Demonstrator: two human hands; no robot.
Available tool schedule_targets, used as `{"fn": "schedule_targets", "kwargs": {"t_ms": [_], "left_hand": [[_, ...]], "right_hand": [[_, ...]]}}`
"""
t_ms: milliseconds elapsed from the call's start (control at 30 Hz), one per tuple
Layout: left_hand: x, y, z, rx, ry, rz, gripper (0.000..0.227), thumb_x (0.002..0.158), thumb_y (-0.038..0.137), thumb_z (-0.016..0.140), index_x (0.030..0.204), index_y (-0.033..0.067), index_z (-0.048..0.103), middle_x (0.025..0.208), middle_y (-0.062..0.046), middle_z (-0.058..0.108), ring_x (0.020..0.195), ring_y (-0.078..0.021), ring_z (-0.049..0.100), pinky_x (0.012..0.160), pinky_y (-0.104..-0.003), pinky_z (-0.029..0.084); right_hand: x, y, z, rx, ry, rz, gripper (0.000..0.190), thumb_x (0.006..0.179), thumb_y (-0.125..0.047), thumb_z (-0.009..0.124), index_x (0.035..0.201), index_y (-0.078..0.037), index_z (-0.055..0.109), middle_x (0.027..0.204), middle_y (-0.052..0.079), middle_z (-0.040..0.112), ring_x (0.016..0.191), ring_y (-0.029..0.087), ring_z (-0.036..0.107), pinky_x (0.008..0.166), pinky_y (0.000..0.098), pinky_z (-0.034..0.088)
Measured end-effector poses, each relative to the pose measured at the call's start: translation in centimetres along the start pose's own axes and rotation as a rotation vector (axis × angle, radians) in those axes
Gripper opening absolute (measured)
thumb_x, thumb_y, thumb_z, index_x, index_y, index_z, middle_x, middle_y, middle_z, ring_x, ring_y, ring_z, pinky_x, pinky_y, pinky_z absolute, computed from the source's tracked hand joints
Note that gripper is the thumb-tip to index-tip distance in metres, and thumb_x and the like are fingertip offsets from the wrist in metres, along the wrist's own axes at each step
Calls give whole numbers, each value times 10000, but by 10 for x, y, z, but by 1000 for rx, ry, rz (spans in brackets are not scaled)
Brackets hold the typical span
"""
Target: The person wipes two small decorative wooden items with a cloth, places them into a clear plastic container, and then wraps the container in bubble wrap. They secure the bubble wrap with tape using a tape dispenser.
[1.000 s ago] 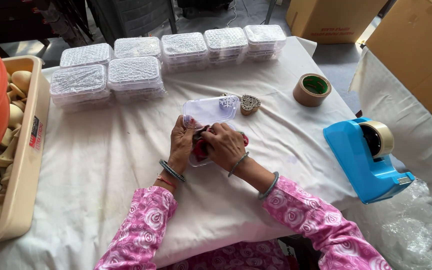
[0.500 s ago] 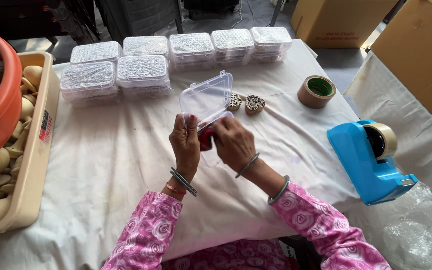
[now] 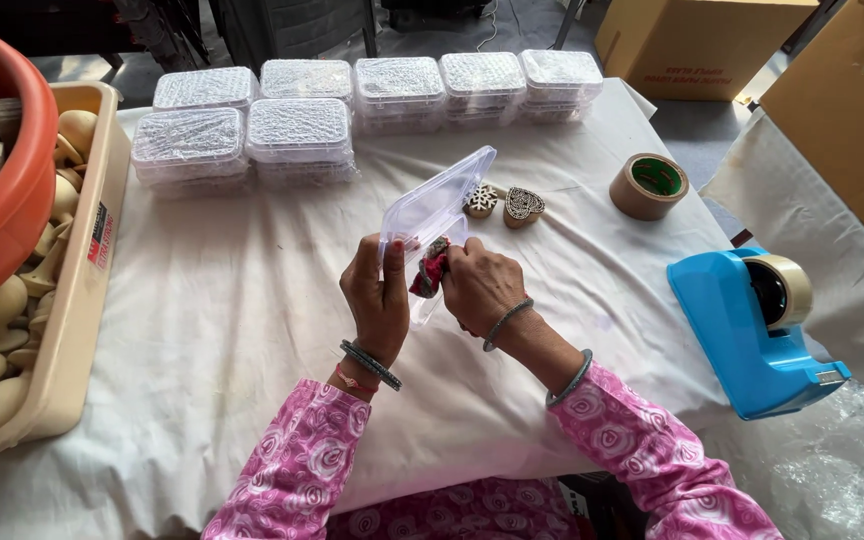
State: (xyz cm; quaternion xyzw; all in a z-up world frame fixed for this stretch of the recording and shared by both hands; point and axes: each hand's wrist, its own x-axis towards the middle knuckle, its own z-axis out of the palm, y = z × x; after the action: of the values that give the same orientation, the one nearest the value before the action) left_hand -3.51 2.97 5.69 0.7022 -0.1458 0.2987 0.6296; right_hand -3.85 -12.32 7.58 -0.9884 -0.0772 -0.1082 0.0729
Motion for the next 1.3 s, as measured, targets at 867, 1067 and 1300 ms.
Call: {"fn": "schedule_targets", "kwargs": {"t_ms": [867, 1067, 1300], "left_hand": [[-3, -41, 11, -223, -324, -234, 346, 1123, 349, 470, 1116, 31, 606, 897, -57, 743, 854, -98, 672, 716, -292, 580], [8, -26, 11, -225, -332, -232, 334, 1100, 348, 443, 1118, 47, 587, 966, -63, 750, 835, -118, 734, 738, -280, 610], [9, -21, 2, -119, -154, -223, 340, 1108, 330, 414, 1157, 60, 617, 890, -59, 759, 795, -129, 753, 684, -282, 609]], "right_hand": [[7, -3, -28, 369, 493, -311, 421, 840, -125, 738, 1259, -98, 705, 1046, 122, 643, 777, 301, 688, 654, 416, 556], [25, 19, -26, 330, 513, -142, 397, 854, -84, 719, 1235, -192, 735, 1028, 77, 650, 775, 255, 702, 623, 380, 562], [-7, 0, -22, 378, 247, -337, 341, 856, -130, 728, 1195, -172, 734, 965, 85, 620, 745, 260, 680, 627, 403, 560]]}}
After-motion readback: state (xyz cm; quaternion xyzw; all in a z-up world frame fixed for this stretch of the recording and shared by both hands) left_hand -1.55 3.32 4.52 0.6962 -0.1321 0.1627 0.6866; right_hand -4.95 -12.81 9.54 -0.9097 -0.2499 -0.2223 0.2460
